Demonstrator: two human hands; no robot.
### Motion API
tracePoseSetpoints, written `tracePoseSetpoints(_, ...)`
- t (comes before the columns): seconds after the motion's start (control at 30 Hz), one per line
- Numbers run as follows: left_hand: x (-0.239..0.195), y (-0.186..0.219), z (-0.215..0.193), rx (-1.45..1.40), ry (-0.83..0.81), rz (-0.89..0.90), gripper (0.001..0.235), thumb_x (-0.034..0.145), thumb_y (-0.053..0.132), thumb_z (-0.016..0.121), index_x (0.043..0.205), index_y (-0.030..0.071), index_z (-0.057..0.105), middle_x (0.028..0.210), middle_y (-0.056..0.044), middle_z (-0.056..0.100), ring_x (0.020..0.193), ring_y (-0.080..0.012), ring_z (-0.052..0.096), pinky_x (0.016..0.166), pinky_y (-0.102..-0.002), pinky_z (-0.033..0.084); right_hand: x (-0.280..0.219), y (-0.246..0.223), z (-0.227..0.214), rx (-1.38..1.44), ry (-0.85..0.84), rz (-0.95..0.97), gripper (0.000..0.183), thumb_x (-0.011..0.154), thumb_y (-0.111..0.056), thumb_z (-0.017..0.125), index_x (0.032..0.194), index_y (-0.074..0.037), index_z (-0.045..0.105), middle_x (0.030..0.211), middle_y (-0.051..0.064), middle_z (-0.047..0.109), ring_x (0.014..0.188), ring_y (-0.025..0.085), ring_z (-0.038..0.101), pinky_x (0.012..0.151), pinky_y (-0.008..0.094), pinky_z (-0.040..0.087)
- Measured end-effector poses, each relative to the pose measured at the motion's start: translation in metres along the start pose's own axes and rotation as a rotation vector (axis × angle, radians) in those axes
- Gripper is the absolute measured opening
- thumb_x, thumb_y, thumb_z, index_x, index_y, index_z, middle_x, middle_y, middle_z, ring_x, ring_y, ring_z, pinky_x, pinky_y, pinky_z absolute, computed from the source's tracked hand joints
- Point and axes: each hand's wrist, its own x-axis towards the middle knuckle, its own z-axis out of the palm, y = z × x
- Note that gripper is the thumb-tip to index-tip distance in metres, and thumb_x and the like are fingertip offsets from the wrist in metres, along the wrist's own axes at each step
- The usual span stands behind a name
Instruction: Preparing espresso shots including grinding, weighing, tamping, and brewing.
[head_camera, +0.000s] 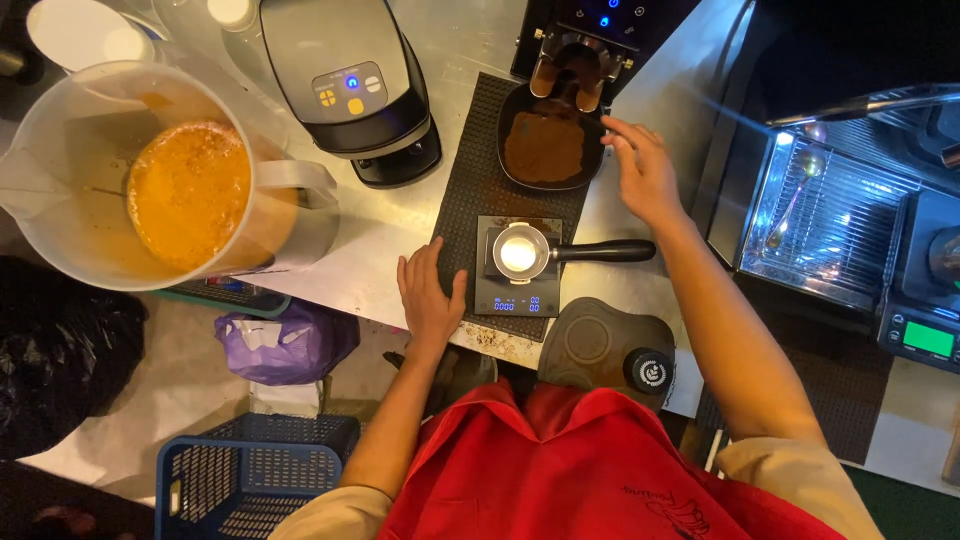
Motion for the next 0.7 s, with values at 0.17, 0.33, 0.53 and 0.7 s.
tracePoseSetpoints(0.17, 0.0, -0.001, 0.0, 0.005, -0.01, -0.006, 0.057, 0.104, 0.043, 0.06, 0.151, 0.011, 0.051, 0.14, -0.011, 0.061, 0.139, -0.0298, 0.051, 0.127, -0.055, 0.015, -0.002, -0.013, -0.001, 0.17, -0.07, 0.123, 0.031, 0.114, -0.007, 0.05, 0.135, -0.012, 0.071, 0.11, 0.005, 0.075, 0.109, 0.022, 0.066, 0.102, 0.043, 0.043)
tracePoseSetpoints(0.33, 0.0, -0.002, 0.002, 0.01, -0.005, 0.006, 0.058, 0.103, 0.041, 0.062, 0.151, 0.011, 0.051, 0.139, -0.012, 0.061, 0.139, -0.03, 0.051, 0.127, -0.055, 0.015, -0.009, -0.013, -0.007, -0.07, 0.087, 0.047, 0.03, 0.113, -0.006, 0.051, 0.135, -0.014, 0.07, 0.103, 0.003, 0.074, 0.101, 0.031, 0.063, 0.093, 0.047, 0.04)
tracePoseSetpoints(0.53, -0.001, -0.002, 0.003, 0.015, -0.003, 0.012, 0.057, 0.103, 0.039, 0.063, 0.151, 0.011, 0.051, 0.139, -0.013, 0.061, 0.139, -0.0311, 0.051, 0.126, -0.056, 0.016, -0.019, -0.015, -0.011, 0.128, 0.104, 0.17, 0.03, 0.112, -0.001, 0.048, 0.129, -0.008, 0.072, 0.095, 0.006, 0.073, 0.077, 0.02, 0.053, 0.075, 0.035, 0.041)
tracePoseSetpoints(0.7, 0.0, -0.002, 0.004, 0.023, -0.008, 0.016, 0.057, 0.103, 0.041, 0.063, 0.15, 0.011, 0.052, 0.139, -0.012, 0.061, 0.139, -0.0304, 0.051, 0.127, -0.055, 0.015, 0.001, 0.007, 0.008, 0.207, 0.07, 0.104, 0.031, 0.112, -0.002, 0.049, 0.131, -0.011, 0.071, 0.1, 0.005, 0.075, 0.081, 0.014, 0.055, 0.077, 0.03, 0.043)
